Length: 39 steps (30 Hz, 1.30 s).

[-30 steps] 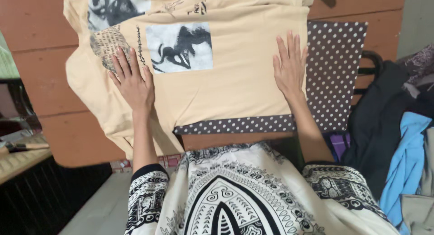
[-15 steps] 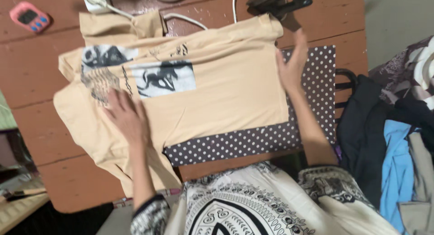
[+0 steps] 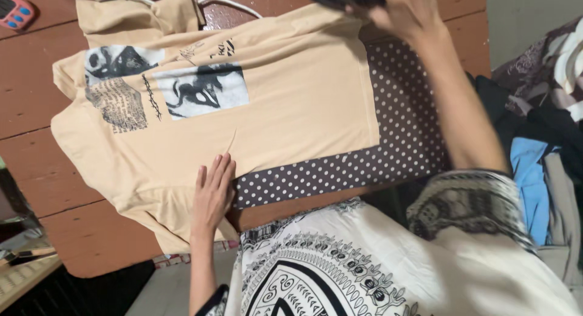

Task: The person irons a beige t-shirt on a wooden table covered with a polka-dot cloth. They use a black electric iron to smooth the fabric, systematically working over the sleeves, body, and collar. The person flips the shirt over to iron the other side, ensuring the entire garment is wrinkle-free.

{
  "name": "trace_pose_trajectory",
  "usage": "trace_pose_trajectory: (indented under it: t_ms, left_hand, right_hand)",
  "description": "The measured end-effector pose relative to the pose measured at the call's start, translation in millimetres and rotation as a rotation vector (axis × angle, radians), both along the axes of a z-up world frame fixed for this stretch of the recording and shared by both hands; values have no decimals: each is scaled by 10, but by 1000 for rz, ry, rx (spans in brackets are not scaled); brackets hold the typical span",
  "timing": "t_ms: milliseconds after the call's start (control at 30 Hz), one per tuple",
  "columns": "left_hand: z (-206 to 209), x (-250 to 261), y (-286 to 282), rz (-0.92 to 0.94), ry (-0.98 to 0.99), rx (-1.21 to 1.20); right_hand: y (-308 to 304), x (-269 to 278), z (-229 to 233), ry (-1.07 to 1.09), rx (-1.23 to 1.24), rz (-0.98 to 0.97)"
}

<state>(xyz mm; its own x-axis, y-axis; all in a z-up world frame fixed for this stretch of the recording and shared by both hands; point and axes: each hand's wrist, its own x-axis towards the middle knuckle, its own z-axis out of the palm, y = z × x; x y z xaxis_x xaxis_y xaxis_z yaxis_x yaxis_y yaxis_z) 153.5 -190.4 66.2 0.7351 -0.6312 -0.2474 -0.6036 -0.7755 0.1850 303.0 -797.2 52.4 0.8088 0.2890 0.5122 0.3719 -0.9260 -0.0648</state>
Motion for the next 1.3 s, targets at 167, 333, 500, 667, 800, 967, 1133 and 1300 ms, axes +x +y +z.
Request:
trace_pose_trajectory:
  t_ms: [167,333,500,667,800,967,1133,1300]
  left_hand:
    - [39,109,-71,-106,-129,82]
    - [-30,156,-95,-139,-190,118]
    - [-153,143,118,-2,-226,45]
    - [-171,64,112,143,-280,39]
    - [-82,41,38,290,-231,-15]
    - [-45,47,-29,321,-199,-44]
    - [-28,36,-40,359,-177,-54]
    - [-42,45,-43,370,-183,-44]
  right_hand:
    - [1083,-1161,910,336,-152,266]
    - [1758,-1806,665,409,-53,58]
    - [1752,-2110,581,483,-92,65]
    - [1672,-2066,541,421,-75,-13]
    - [1826,-2050,540,409,-53,-109]
    - [2275,-2024,467,404,-57,238]
    - [2431,-1674,412,356,-8,-75]
    - [2439,-1524,386,336,41,-243]
